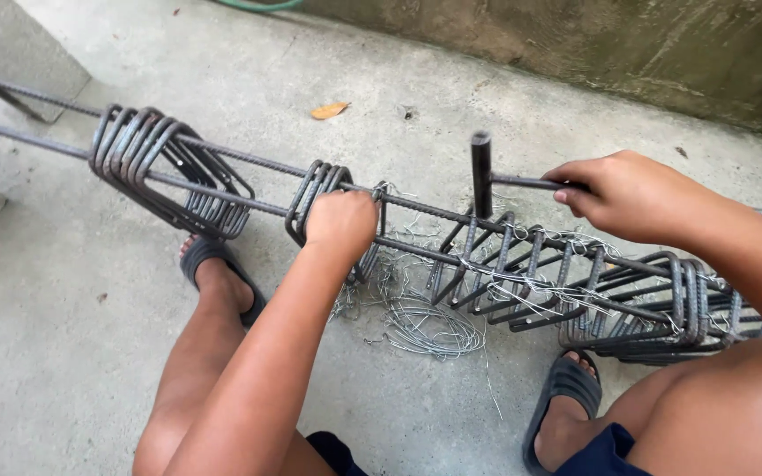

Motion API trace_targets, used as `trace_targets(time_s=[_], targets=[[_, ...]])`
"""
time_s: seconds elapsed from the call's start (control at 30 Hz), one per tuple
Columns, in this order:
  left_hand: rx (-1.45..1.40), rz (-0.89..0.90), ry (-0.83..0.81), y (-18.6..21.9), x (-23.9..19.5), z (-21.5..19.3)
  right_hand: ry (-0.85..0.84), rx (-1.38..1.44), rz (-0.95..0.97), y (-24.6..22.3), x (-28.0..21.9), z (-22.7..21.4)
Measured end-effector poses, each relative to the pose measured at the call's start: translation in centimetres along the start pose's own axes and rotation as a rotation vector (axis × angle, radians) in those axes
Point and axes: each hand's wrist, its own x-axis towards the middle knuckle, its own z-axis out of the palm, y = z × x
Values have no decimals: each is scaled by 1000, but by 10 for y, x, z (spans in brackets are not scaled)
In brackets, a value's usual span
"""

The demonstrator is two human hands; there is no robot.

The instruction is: Tying metal stirrups to rebar rods using wire and a manual twisting tool to create a reinforcement cage

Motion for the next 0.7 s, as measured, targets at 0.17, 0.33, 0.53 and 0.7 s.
trace_targets(time_s=[0.17, 0.33, 0.53, 0.7], targets=[[-44, 17, -58, -4, 1, -11, 47, 49, -28, -5, 0, -2], [-28, 17, -138, -3, 3, -13, 40, 86, -131, -30, 9, -4], [-52, -90, -25, 6, -1, 0, 215, 172, -464, -77, 34, 4], [-36, -132, 246, 10, -17, -8, 455, 30, -510, -77, 63, 34]])
